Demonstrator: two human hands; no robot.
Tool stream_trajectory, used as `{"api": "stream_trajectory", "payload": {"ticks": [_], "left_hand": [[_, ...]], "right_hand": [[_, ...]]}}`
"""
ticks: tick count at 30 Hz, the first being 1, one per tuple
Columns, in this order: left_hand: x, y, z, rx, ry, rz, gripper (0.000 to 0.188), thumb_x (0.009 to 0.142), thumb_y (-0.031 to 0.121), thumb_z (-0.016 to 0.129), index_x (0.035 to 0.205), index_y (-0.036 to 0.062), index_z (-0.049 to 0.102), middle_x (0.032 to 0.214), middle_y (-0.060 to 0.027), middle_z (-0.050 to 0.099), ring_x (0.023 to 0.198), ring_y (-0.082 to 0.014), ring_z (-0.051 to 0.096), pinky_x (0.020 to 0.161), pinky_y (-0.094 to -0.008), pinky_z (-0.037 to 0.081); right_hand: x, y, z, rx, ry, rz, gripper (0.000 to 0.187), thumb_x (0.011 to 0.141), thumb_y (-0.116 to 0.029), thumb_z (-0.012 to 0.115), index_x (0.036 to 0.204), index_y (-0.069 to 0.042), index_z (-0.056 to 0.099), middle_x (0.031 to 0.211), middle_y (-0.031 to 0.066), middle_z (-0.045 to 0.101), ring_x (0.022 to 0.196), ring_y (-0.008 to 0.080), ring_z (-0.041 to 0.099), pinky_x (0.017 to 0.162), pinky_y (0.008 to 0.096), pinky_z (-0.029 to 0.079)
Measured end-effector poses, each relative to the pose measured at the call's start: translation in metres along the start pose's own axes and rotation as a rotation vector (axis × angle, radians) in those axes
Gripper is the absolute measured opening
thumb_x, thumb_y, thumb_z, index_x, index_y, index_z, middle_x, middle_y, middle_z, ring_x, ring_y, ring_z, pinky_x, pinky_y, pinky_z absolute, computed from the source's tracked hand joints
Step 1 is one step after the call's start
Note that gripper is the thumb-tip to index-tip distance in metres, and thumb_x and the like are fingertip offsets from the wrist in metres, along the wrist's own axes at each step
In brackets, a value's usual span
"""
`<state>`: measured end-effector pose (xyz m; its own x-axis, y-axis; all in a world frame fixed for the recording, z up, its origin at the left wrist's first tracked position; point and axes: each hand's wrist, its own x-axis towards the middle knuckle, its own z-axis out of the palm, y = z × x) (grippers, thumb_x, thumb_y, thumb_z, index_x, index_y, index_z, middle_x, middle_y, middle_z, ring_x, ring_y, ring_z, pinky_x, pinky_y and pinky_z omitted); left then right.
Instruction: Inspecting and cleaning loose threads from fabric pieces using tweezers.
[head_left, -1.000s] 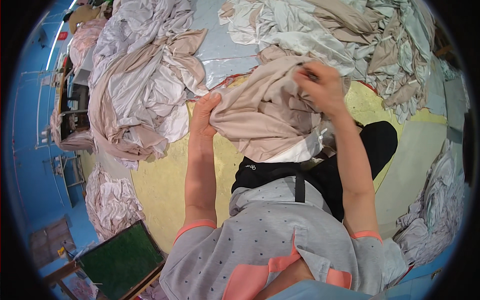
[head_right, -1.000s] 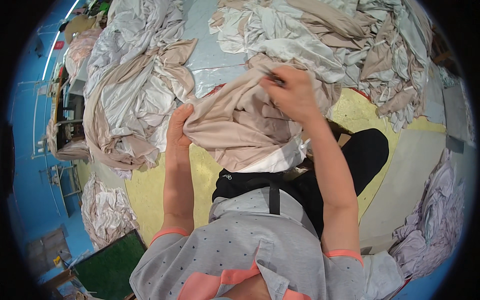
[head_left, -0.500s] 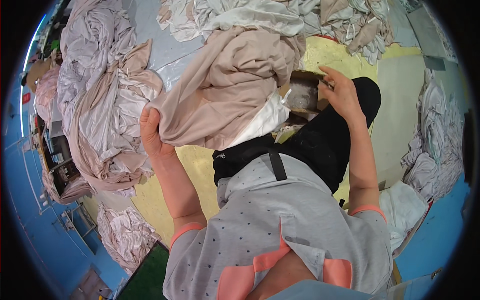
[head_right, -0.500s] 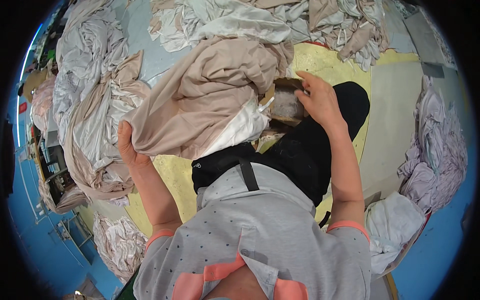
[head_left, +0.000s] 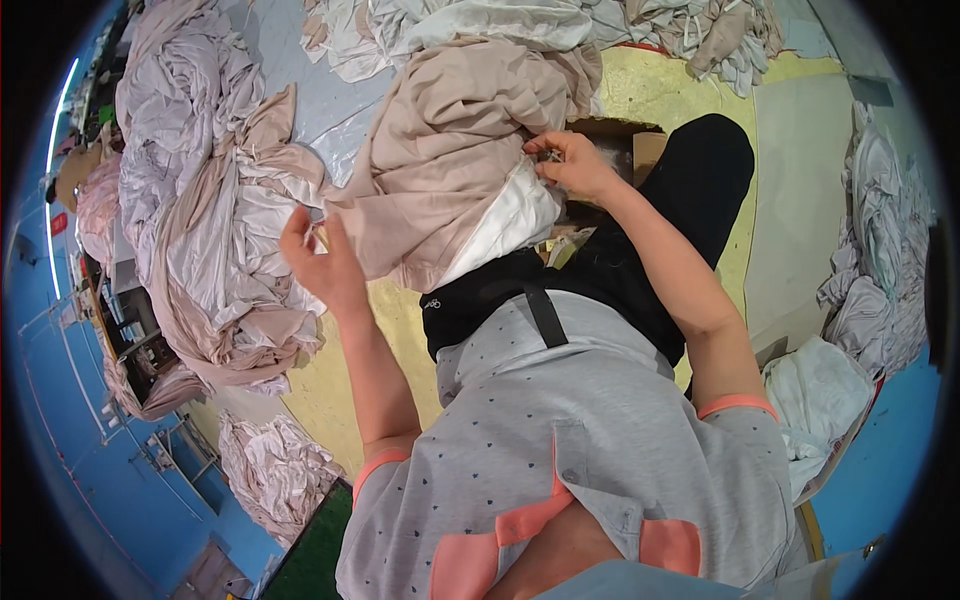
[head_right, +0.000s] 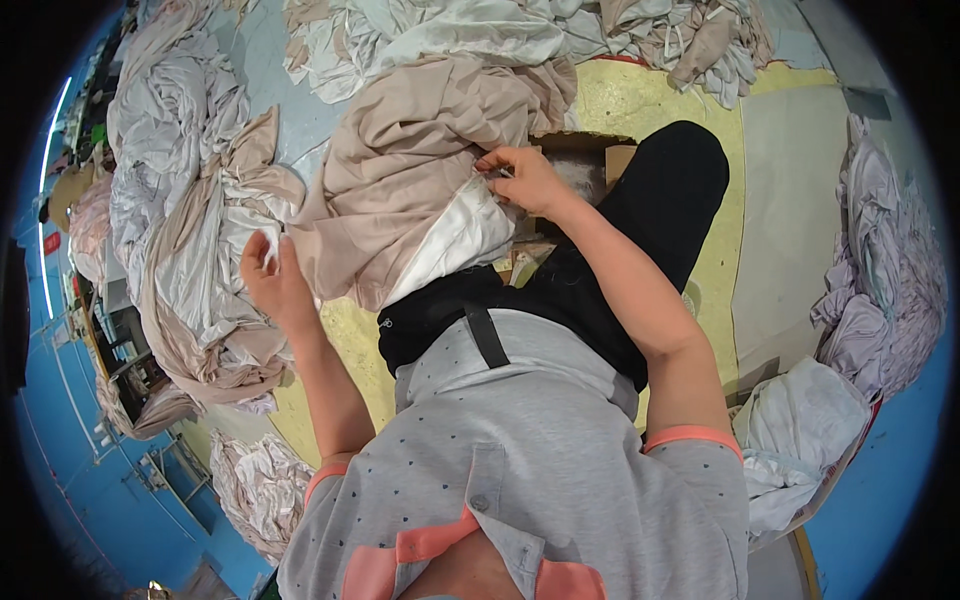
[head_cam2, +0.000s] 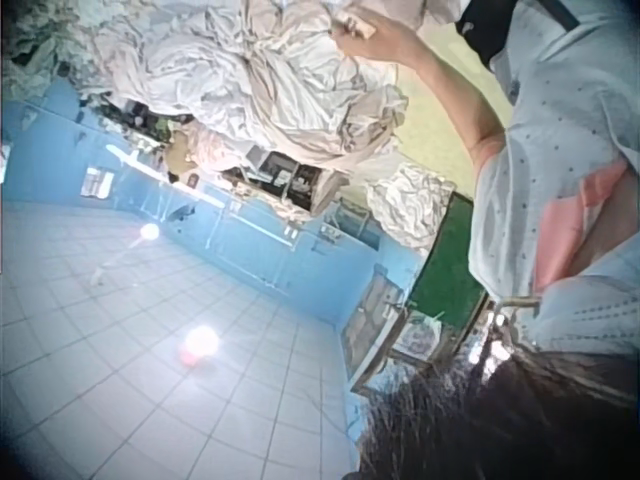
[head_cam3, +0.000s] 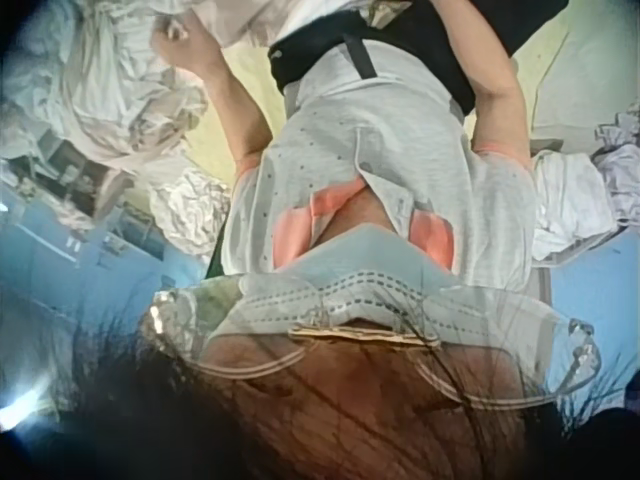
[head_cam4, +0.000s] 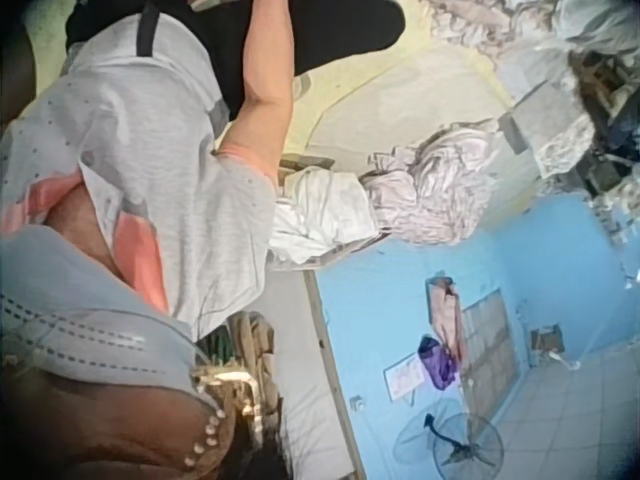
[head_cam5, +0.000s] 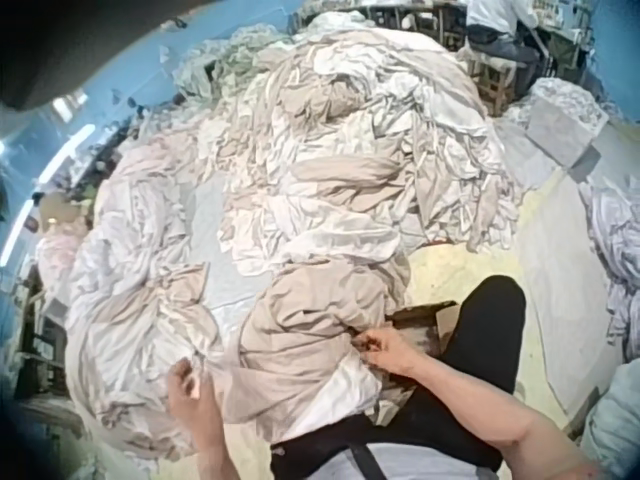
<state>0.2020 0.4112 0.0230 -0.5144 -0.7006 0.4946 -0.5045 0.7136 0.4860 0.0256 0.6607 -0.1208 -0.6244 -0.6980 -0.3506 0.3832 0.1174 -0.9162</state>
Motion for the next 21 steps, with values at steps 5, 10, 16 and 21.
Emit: {"api": "stream_trajectory", "payload": {"ticks": [5,10,16,21], "left_hand": [[-0.032,0.051,0.009,-0.622,-0.688,-0.164,0.016,0.087,0.007,0.064,0.102,0.0011,0.064,0.088,-0.0030,0.064,0.074,-0.0120,0.058,0.068,-0.0224,0.047],[-0.048,0.075,0.022,-0.539,-0.903,-0.094,0.024,0.084,0.013,0.067,0.105,-0.0001,0.064,0.087,-0.0089,0.066,0.071,-0.0143,0.059,0.066,-0.0260,0.047],[-0.033,0.068,0.011,-0.482,-1.178,-0.077,0.028,0.076,0.014,0.069,0.100,-0.0012,0.065,0.085,-0.0156,0.067,0.064,-0.0241,0.059,0.064,-0.0334,0.047],[-0.028,0.052,0.005,-0.464,-0.992,-0.025,0.024,0.077,0.010,0.068,0.098,-0.0004,0.066,0.088,-0.0123,0.065,0.072,-0.0243,0.059,0.067,-0.0315,0.047]], "right_hand": [[-0.006,-0.017,-0.007,-0.088,-0.021,0.004,0.013,0.083,-0.010,0.067,0.092,0.001,0.066,0.075,-0.0016,0.061,0.065,0.0047,0.052,0.060,0.0210,0.043],[-0.029,-0.054,-0.017,0.031,0.143,-0.083,0.017,0.088,-0.023,0.065,0.092,-0.007,0.061,0.070,-0.0080,0.051,0.053,-0.0010,0.039,0.046,0.0163,0.028],[-0.033,-0.105,-0.024,-0.046,0.326,-0.440,0.011,0.093,-0.018,0.060,0.094,-0.007,0.058,0.072,-0.0093,0.049,0.057,-0.0010,0.038,0.048,0.0162,0.028],[-0.019,-0.149,-0.022,-0.238,0.373,-0.614,0.012,0.094,-0.015,0.058,0.093,-0.003,0.058,0.076,-0.0082,0.050,0.071,0.0013,0.043,0.064,0.0183,0.036]]}}
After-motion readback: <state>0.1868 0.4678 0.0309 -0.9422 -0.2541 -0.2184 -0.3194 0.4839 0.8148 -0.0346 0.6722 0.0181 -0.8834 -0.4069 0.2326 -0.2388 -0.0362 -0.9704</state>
